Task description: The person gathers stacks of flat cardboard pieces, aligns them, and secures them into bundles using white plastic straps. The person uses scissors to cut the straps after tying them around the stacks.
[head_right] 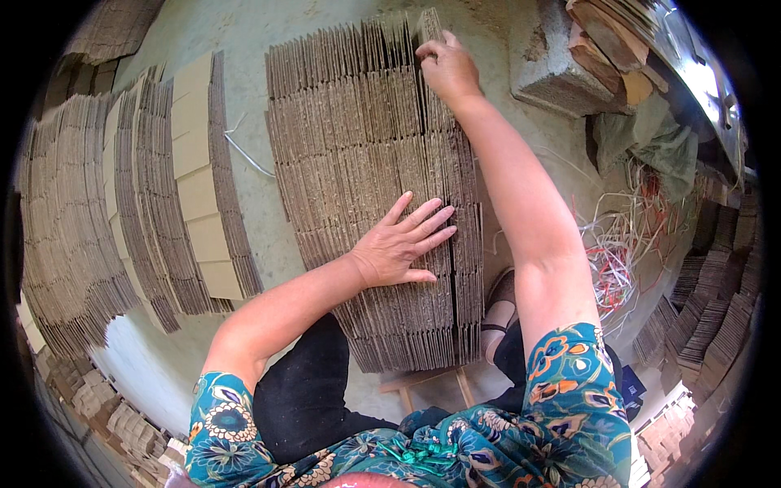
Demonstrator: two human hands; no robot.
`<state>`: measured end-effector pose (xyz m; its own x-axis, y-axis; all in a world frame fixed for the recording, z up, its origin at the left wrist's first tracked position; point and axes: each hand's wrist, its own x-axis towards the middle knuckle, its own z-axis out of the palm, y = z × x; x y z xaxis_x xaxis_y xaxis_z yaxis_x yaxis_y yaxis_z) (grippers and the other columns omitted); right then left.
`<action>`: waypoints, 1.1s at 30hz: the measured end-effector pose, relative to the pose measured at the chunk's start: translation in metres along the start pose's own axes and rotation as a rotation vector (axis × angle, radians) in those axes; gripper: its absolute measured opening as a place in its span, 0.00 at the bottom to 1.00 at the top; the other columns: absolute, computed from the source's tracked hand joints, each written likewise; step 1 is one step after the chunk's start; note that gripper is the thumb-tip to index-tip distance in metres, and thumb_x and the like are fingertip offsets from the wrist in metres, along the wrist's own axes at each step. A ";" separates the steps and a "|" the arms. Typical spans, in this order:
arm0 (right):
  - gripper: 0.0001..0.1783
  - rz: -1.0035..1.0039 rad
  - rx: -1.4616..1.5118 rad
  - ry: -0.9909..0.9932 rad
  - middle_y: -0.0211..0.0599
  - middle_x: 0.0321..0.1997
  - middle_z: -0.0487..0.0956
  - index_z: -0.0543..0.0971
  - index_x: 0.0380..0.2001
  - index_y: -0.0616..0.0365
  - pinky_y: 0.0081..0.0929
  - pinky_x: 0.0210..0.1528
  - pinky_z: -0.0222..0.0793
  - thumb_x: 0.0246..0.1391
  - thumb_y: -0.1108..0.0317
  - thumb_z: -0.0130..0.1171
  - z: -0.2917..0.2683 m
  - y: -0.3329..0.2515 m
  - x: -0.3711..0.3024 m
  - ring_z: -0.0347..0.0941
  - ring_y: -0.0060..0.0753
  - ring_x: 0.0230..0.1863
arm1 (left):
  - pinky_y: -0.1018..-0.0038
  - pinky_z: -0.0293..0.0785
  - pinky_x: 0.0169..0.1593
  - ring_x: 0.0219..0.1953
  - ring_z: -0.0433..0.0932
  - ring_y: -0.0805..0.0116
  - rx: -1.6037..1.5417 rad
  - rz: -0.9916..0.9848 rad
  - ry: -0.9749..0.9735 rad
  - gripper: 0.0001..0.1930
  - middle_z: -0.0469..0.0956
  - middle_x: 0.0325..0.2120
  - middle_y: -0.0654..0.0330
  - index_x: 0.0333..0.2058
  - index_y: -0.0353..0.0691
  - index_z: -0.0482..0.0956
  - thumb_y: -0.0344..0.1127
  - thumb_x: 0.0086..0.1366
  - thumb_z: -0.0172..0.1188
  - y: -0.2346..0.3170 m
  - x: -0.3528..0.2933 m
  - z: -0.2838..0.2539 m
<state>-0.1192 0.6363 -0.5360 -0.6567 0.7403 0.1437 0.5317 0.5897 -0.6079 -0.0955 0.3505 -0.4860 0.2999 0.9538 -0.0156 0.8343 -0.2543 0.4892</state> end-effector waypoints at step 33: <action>0.11 -0.001 -0.091 -0.004 0.41 0.67 0.56 0.78 0.31 0.47 0.42 0.59 0.59 0.43 0.57 0.59 0.019 -0.039 -0.004 0.54 0.49 0.64 | 0.52 0.32 0.67 0.67 0.45 0.61 -0.005 0.013 0.019 0.43 0.51 0.64 0.58 0.61 0.45 0.58 0.68 0.52 0.47 -0.001 -0.001 0.000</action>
<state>-0.1472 0.6045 -0.5280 -0.6589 0.7389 0.1411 0.5778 0.6173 -0.5339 -0.0970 0.3500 -0.4865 0.3016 0.9534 0.0071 0.8280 -0.2656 0.4939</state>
